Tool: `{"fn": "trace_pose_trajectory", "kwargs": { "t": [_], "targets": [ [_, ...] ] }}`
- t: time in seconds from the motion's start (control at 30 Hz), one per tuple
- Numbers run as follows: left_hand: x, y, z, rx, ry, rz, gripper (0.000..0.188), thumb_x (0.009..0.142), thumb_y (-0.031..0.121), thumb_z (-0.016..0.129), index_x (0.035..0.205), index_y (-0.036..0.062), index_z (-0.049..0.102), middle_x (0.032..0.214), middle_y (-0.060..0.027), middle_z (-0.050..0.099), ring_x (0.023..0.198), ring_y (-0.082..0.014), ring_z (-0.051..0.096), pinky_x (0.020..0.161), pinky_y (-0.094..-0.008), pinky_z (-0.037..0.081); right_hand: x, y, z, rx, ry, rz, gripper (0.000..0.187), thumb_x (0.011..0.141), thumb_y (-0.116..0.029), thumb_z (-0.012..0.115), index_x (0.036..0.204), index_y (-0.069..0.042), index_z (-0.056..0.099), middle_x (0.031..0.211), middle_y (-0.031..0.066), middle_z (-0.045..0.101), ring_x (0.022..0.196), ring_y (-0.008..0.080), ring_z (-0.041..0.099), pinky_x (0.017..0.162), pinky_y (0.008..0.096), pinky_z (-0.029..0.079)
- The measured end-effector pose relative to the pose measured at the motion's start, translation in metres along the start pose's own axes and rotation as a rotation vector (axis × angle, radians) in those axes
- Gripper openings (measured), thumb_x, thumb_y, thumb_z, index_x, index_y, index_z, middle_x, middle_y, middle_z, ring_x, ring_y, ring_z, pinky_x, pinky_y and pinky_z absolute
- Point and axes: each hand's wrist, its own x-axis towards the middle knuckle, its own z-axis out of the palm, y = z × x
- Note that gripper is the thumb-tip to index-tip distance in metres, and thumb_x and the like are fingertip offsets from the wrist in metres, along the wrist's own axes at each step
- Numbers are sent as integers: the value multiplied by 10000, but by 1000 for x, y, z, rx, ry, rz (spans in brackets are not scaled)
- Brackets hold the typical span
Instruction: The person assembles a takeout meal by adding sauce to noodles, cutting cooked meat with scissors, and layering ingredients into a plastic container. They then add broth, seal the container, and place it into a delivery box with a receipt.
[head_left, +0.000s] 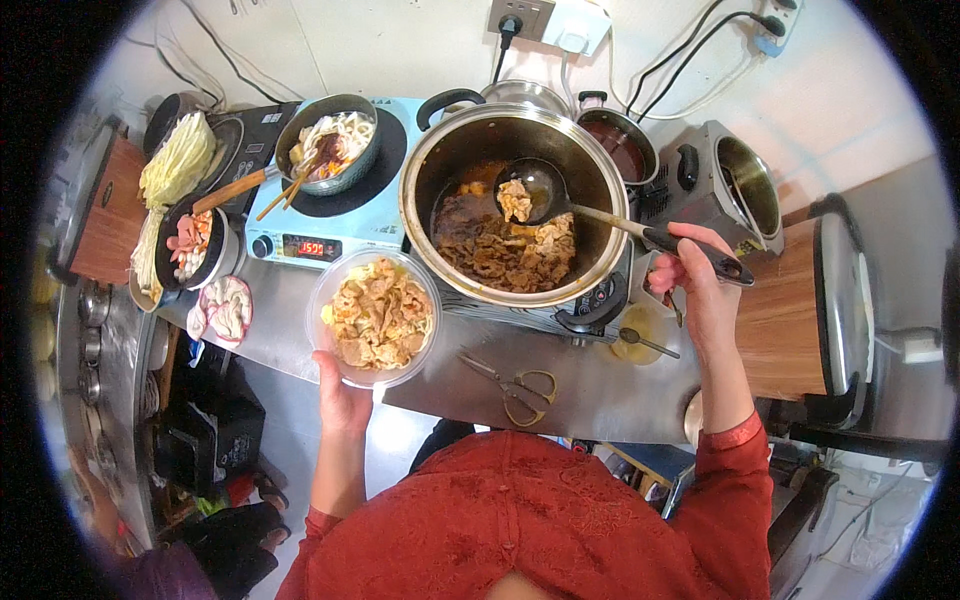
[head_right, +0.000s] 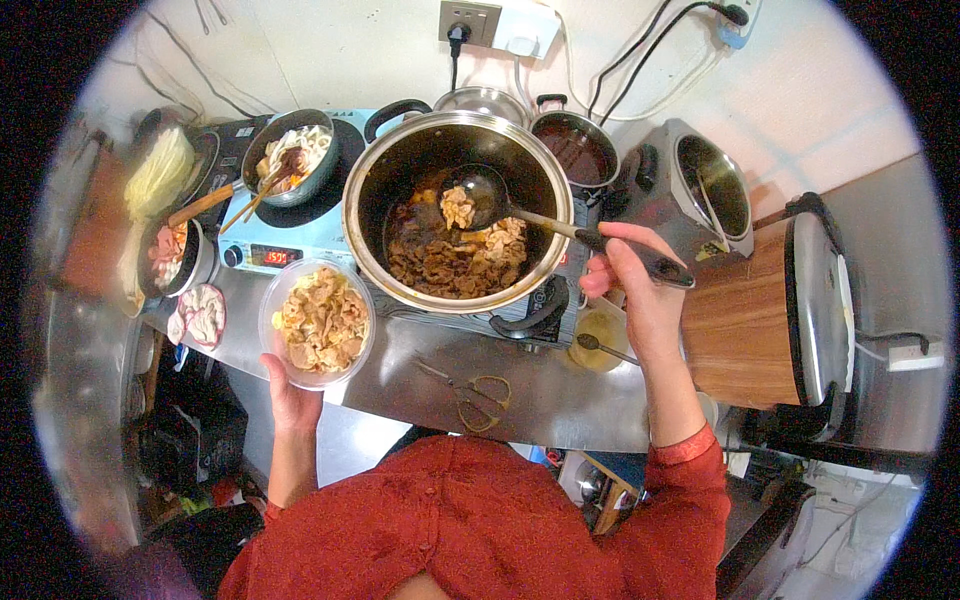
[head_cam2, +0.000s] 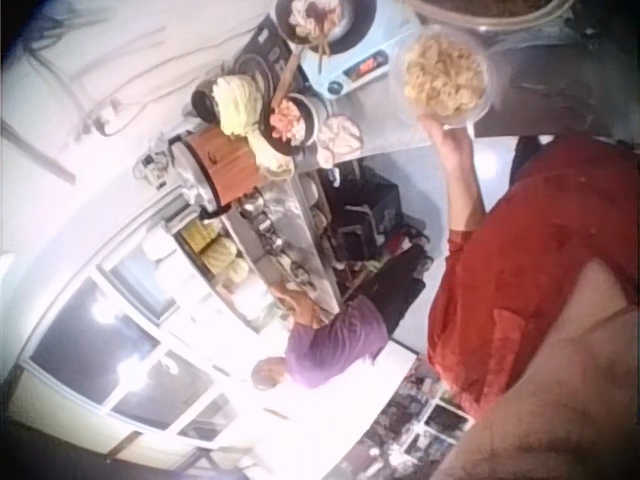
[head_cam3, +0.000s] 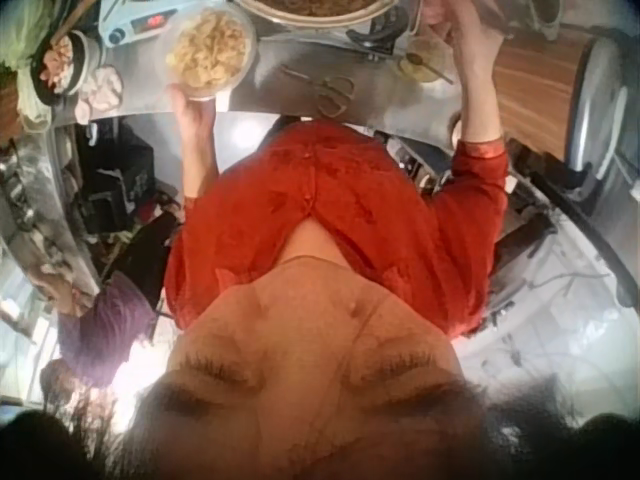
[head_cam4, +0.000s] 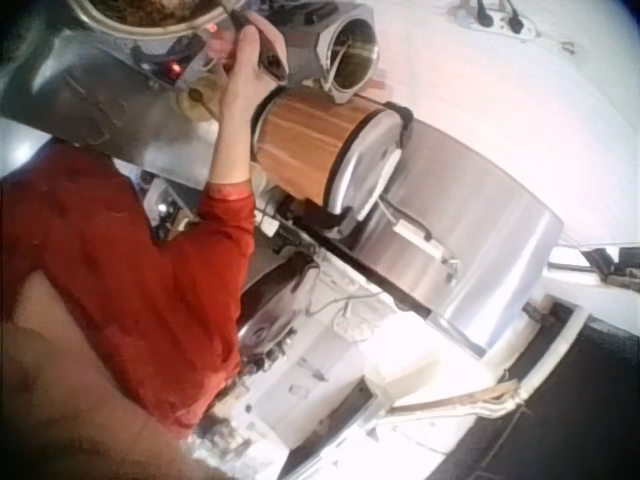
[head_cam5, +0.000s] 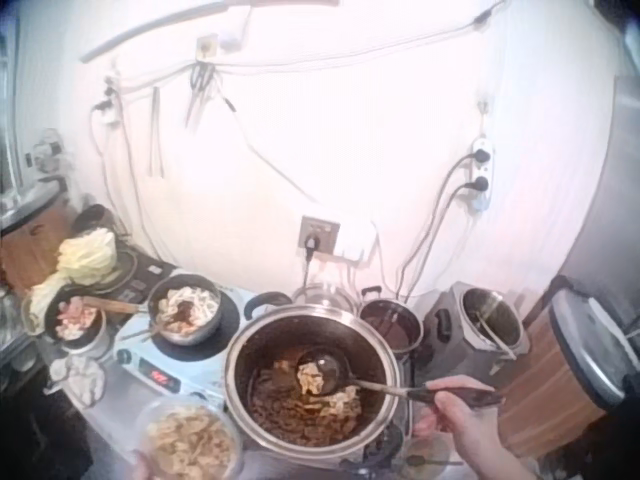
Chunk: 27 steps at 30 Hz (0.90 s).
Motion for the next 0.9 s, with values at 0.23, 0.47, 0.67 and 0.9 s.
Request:
{"fn": "trace_pose_trajectory", "kwargs": {
  "t": [0.23,0.47,0.67,0.9],
  "targets": [
    [-1,-2,7,-54,-18,-8,859,902,620,499,1520,100,207,1540,-74,305,1408,-236,309,1151,-428,266,-6,-14,6,3,52,-12,259,946,-155,561,1142,5,614,760,108,651,576,144,615,547,266,519],
    [1,8,19,-26,-28,7,817,918,604,493,1510,102,236,1510,-90,351,1359,-247,398,1071,-429,397,-28,-43,17,80,-90,-102,325,952,-211,545,1165,30,584,773,125,662,558,167,618,511,278,513],
    [0,11,25,-35,48,-5,764,929,590,490,1489,114,282,1461,-87,421,1288,-244,488,990,-412,488,-59,-46,47,-3,-361,-224,335,902,-229,638,1104,37,607,781,137,665,595,185,651,569,280,543],
    [-1,13,20,-53,59,4,760,918,586,516,1474,114,304,1437,-86,443,1275,-237,499,983,-423,493,-63,-45,67,-4,-317,-163,361,874,-256,696,1072,37,618,763,140,662,604,185,657,582,275,539]
  ]
}}
